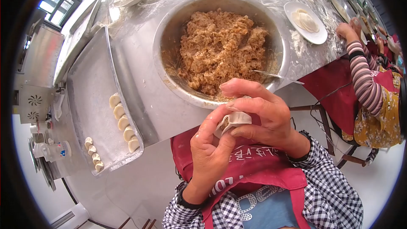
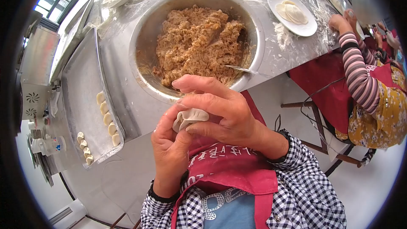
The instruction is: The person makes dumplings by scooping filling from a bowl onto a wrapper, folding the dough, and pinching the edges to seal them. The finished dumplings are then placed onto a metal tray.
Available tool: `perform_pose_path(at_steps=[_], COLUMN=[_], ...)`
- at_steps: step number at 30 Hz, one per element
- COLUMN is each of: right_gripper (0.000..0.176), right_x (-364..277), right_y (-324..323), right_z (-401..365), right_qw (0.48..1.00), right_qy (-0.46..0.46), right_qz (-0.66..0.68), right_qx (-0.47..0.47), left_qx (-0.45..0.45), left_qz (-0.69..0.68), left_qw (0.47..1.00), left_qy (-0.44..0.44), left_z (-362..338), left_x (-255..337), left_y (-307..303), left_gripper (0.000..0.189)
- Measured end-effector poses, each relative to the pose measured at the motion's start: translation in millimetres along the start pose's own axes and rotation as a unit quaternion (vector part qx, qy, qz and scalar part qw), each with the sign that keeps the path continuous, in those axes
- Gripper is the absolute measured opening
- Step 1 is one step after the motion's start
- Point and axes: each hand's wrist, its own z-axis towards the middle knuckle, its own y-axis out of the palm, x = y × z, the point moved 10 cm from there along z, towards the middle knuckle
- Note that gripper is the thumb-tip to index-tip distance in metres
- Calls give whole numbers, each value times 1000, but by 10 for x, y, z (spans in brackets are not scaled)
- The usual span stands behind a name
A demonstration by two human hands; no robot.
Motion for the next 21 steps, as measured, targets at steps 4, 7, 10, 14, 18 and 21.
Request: perform_pose_path(at_steps=[4,7,10,14,18,21], right_gripper=[16,16,15,15,15,15], right_x=[66,109,39,21,6,-13], right_y=[26,54,25,2,16,46], right_z=[-26,-106,-90,-65,-50,-49], right_qw=[999,999,1000,999,996,996], right_qy=[-8,9,-14,-9,-60,-63], right_qz=[9,51,-5,-17,-60,-65], right_qx=[-37,-12,5,44,8,-6], left_qx=[13,4,1,16,16,10], left_qz=[-43,-115,-298,-303,-216,-87], left_qw=[999,991,947,946,972,996], left_qy=[-17,-65,-120,-116,-96,-27], left_z=[32,16,-24,-23,47,51], left_x=[32,-18,-179,-180,-160,-42], left_y=[33,60,96,79,62,52], left_gripper=[41,41,39,40,42,43])
